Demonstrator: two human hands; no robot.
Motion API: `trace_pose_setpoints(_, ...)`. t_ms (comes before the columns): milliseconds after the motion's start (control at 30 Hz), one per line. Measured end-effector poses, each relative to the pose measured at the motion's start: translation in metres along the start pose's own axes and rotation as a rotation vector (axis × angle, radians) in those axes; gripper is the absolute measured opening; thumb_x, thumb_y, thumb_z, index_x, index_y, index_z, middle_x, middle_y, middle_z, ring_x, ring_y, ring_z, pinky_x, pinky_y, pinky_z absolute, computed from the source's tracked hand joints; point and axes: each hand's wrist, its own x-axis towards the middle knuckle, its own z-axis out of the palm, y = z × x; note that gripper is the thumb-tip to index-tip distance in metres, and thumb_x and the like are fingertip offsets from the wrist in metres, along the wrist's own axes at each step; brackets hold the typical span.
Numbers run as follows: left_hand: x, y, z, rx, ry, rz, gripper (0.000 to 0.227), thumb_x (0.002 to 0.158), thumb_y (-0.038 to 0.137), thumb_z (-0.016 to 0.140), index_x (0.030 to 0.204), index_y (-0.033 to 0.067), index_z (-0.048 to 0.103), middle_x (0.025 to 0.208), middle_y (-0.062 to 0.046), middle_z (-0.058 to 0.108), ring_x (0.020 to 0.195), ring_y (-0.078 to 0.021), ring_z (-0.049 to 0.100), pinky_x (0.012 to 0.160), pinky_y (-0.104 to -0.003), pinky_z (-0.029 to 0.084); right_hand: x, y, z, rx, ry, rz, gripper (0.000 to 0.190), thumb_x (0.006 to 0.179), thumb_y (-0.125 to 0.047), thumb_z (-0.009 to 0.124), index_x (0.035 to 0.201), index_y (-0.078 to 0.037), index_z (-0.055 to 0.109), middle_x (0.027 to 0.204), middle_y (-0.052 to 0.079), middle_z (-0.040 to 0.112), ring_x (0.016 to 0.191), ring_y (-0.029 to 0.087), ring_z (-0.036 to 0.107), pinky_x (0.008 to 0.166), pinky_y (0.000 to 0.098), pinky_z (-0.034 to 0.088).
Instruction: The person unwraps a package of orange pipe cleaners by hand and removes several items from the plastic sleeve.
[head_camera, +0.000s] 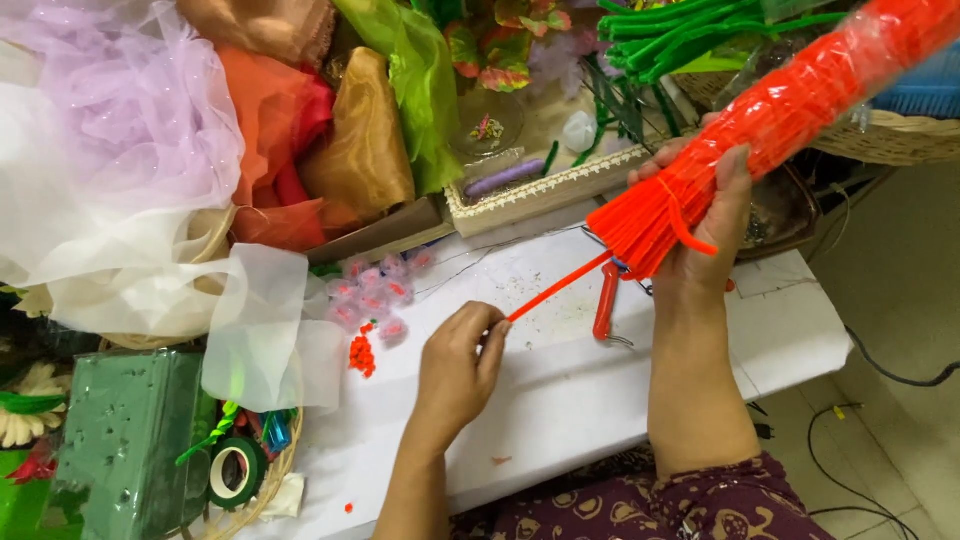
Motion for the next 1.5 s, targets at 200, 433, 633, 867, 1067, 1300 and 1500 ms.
trace_pose_setpoints(200, -0.037, -0.063, -0.022, 0.455, -0.063, -0.216, 0.007, 0.088, 0.016, 0.054, 0.083, 0.0113, 0.052, 0.085, -0.005, 0.061, 0.077, -0.0287, 0.056, 0.060, -0.042, 0.042, 0.009, -0.011, -0.009, -0.004, 0.065, -0.078, 0.058, 0.077, -0.046, 0.067, 0.120, -0.012, 0.049, 0.088, 0.005, 0.061, 0.078, 0.017, 0.062, 0.080, 0.0328, 0.057)
trace_pose_setpoints(433, -0.075, -0.081, -0.034, 0.681, 0.157, -0.182, 0.006, 0.085, 0.015, 0.062, 0.082, 0.0114, 0.059, 0.090, -0.002, 0.059, 0.080, -0.0246, 0.055, 0.052, -0.041, 0.044, 0.005, -0.015, -0.005, -0.071, 0.031, -0.119, 0.064, 0.075, -0.051, 0.068, 0.122, -0.012, 0.049, 0.090, 0.005, 0.063, 0.081, 0.017, 0.064, 0.082, 0.0336, 0.058)
trace_pose_setpoints(633, -0.075, -0.085, -0.031, 0.736, 0.207, -0.150, 0.007, 0.084, 0.011, 0.062, 0.081, 0.0077, 0.057, 0.091, -0.006, 0.058, 0.076, -0.0272, 0.054, 0.057, -0.041, 0.045, 0.005, -0.032, 0.003, -0.056, 0.010, -0.211, 0.067, 0.077, -0.049, 0.068, 0.128, -0.011, 0.047, 0.092, 0.006, 0.063, 0.082, 0.020, 0.066, 0.085, 0.0355, 0.059)
trace_pose_setpoints(867, -0.062, -0.084, -0.017, 0.545, 0.115, -0.144, 0.015, 0.086, 0.006, 0.058, 0.101, 0.0053, 0.062, 0.100, -0.009, 0.058, 0.089, -0.0294, 0.054, 0.060, -0.042, 0.048, -0.011, -0.029, 0.017, -0.035, -0.102, -0.171, 0.057, 0.081, -0.049, 0.069, 0.122, -0.013, 0.051, 0.089, 0.004, 0.066, 0.080, 0.018, 0.067, 0.084, 0.0320, 0.060)
trace_pose_setpoints(1067, -0.032, -0.034, -0.015, 0.501, 0.298, 0.094, 0.025, 0.083, 0.001, 0.061, 0.108, 0.0014, 0.065, 0.109, -0.016, 0.060, 0.098, -0.0331, 0.057, 0.085, -0.045, 0.048, -0.026, -0.006, 0.034, 0.041, -0.135, -0.015, 0.060, 0.078, -0.049, 0.070, 0.120, -0.012, 0.050, 0.091, 0.005, 0.064, 0.082, 0.016, 0.064, 0.085, 0.0323, 0.057)
trace_pose_setpoints(1300, 0.027, 0.056, -0.006, -0.314, 0.386, 0.255, 0.013, 0.092, -0.002, 0.057, 0.103, 0.0003, 0.063, 0.093, -0.013, 0.059, 0.080, -0.0210, 0.061, 0.064, -0.026, 0.054, -0.033, 0.011, 0.045, 0.167, -0.172, 0.112, 0.056, 0.081, -0.044, 0.069, 0.121, -0.010, 0.050, 0.091, 0.008, 0.064, 0.082, 0.021, 0.063, 0.081, 0.0350, 0.055)
trace_pose_setpoints(1500, 0.045, 0.040, 0.030, -0.390, 0.556, 0.115, 0.006, 0.083, 0.007, 0.071, 0.087, 0.0101, 0.072, 0.079, -0.002, 0.064, 0.068, -0.0142, 0.063, 0.062, -0.024, 0.053, -0.018, 0.034, 0.015, 0.046, -0.244, 0.054, 0.051, 0.092, -0.049, 0.053, 0.128, -0.016, 0.040, 0.103, 0.009, 0.064, 0.096, 0.018, 0.067, 0.096, 0.0372, 0.058)
